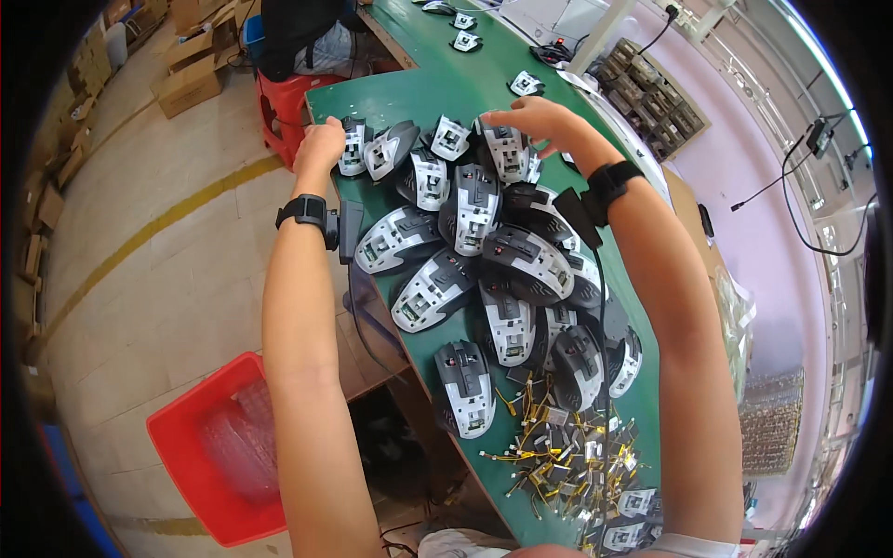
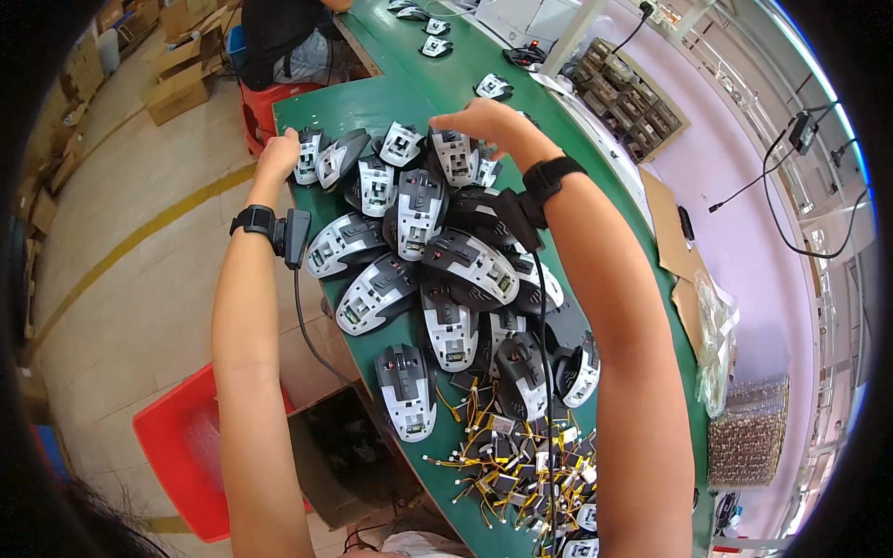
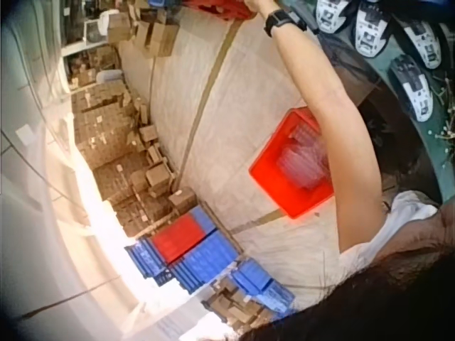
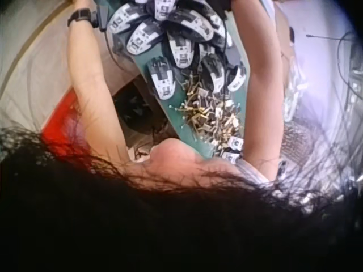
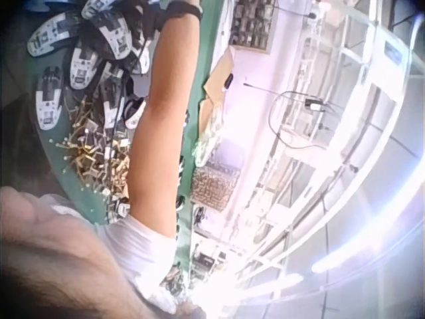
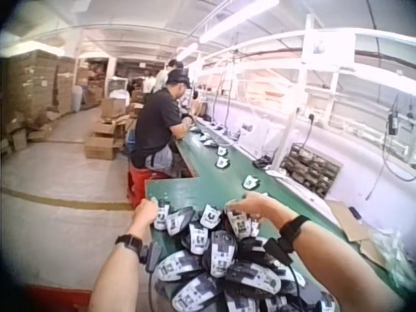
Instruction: The person assembles computer mice on a factory assembly line. They pick up a mouse casing, insert a yellow ribbon cable into the internal connector, and place the finished unit on the table. This process is repeated for multiple units throughout the clip.
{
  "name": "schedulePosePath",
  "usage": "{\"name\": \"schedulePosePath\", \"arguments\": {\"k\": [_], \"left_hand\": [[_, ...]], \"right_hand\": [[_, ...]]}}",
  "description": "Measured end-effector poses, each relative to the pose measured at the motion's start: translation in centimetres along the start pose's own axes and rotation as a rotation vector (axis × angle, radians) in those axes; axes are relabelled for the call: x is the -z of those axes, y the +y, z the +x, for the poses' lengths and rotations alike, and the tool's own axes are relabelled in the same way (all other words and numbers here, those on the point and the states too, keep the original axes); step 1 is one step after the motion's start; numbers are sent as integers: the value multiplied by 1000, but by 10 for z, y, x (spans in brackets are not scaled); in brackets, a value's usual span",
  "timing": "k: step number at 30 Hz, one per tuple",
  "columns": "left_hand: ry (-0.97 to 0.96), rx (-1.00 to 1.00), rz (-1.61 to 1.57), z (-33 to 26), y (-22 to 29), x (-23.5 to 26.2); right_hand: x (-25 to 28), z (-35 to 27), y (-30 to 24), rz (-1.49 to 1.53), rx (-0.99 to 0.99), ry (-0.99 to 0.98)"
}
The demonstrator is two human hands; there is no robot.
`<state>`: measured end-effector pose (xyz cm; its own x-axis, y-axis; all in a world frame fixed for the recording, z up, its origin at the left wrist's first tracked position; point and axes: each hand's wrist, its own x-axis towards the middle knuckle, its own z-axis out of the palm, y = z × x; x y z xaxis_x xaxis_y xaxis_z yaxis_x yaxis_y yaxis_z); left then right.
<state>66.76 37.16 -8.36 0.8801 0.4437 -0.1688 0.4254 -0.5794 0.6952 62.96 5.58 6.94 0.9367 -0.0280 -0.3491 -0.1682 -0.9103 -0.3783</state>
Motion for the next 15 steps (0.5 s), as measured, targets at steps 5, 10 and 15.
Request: {"name": "schedulePosePath", "arguments": {"k": [5,10,15], "left_hand": [[37,-91,-115,49,-32,17],[-344,-102,-476,21,-40,-5],[-40,-389,-218,149,-40,112]], "right_hand": [[8,-42,29,1,270,169],[70,-162,239,-222,101,150],[118,-353,435,-344,-329,253]]}}
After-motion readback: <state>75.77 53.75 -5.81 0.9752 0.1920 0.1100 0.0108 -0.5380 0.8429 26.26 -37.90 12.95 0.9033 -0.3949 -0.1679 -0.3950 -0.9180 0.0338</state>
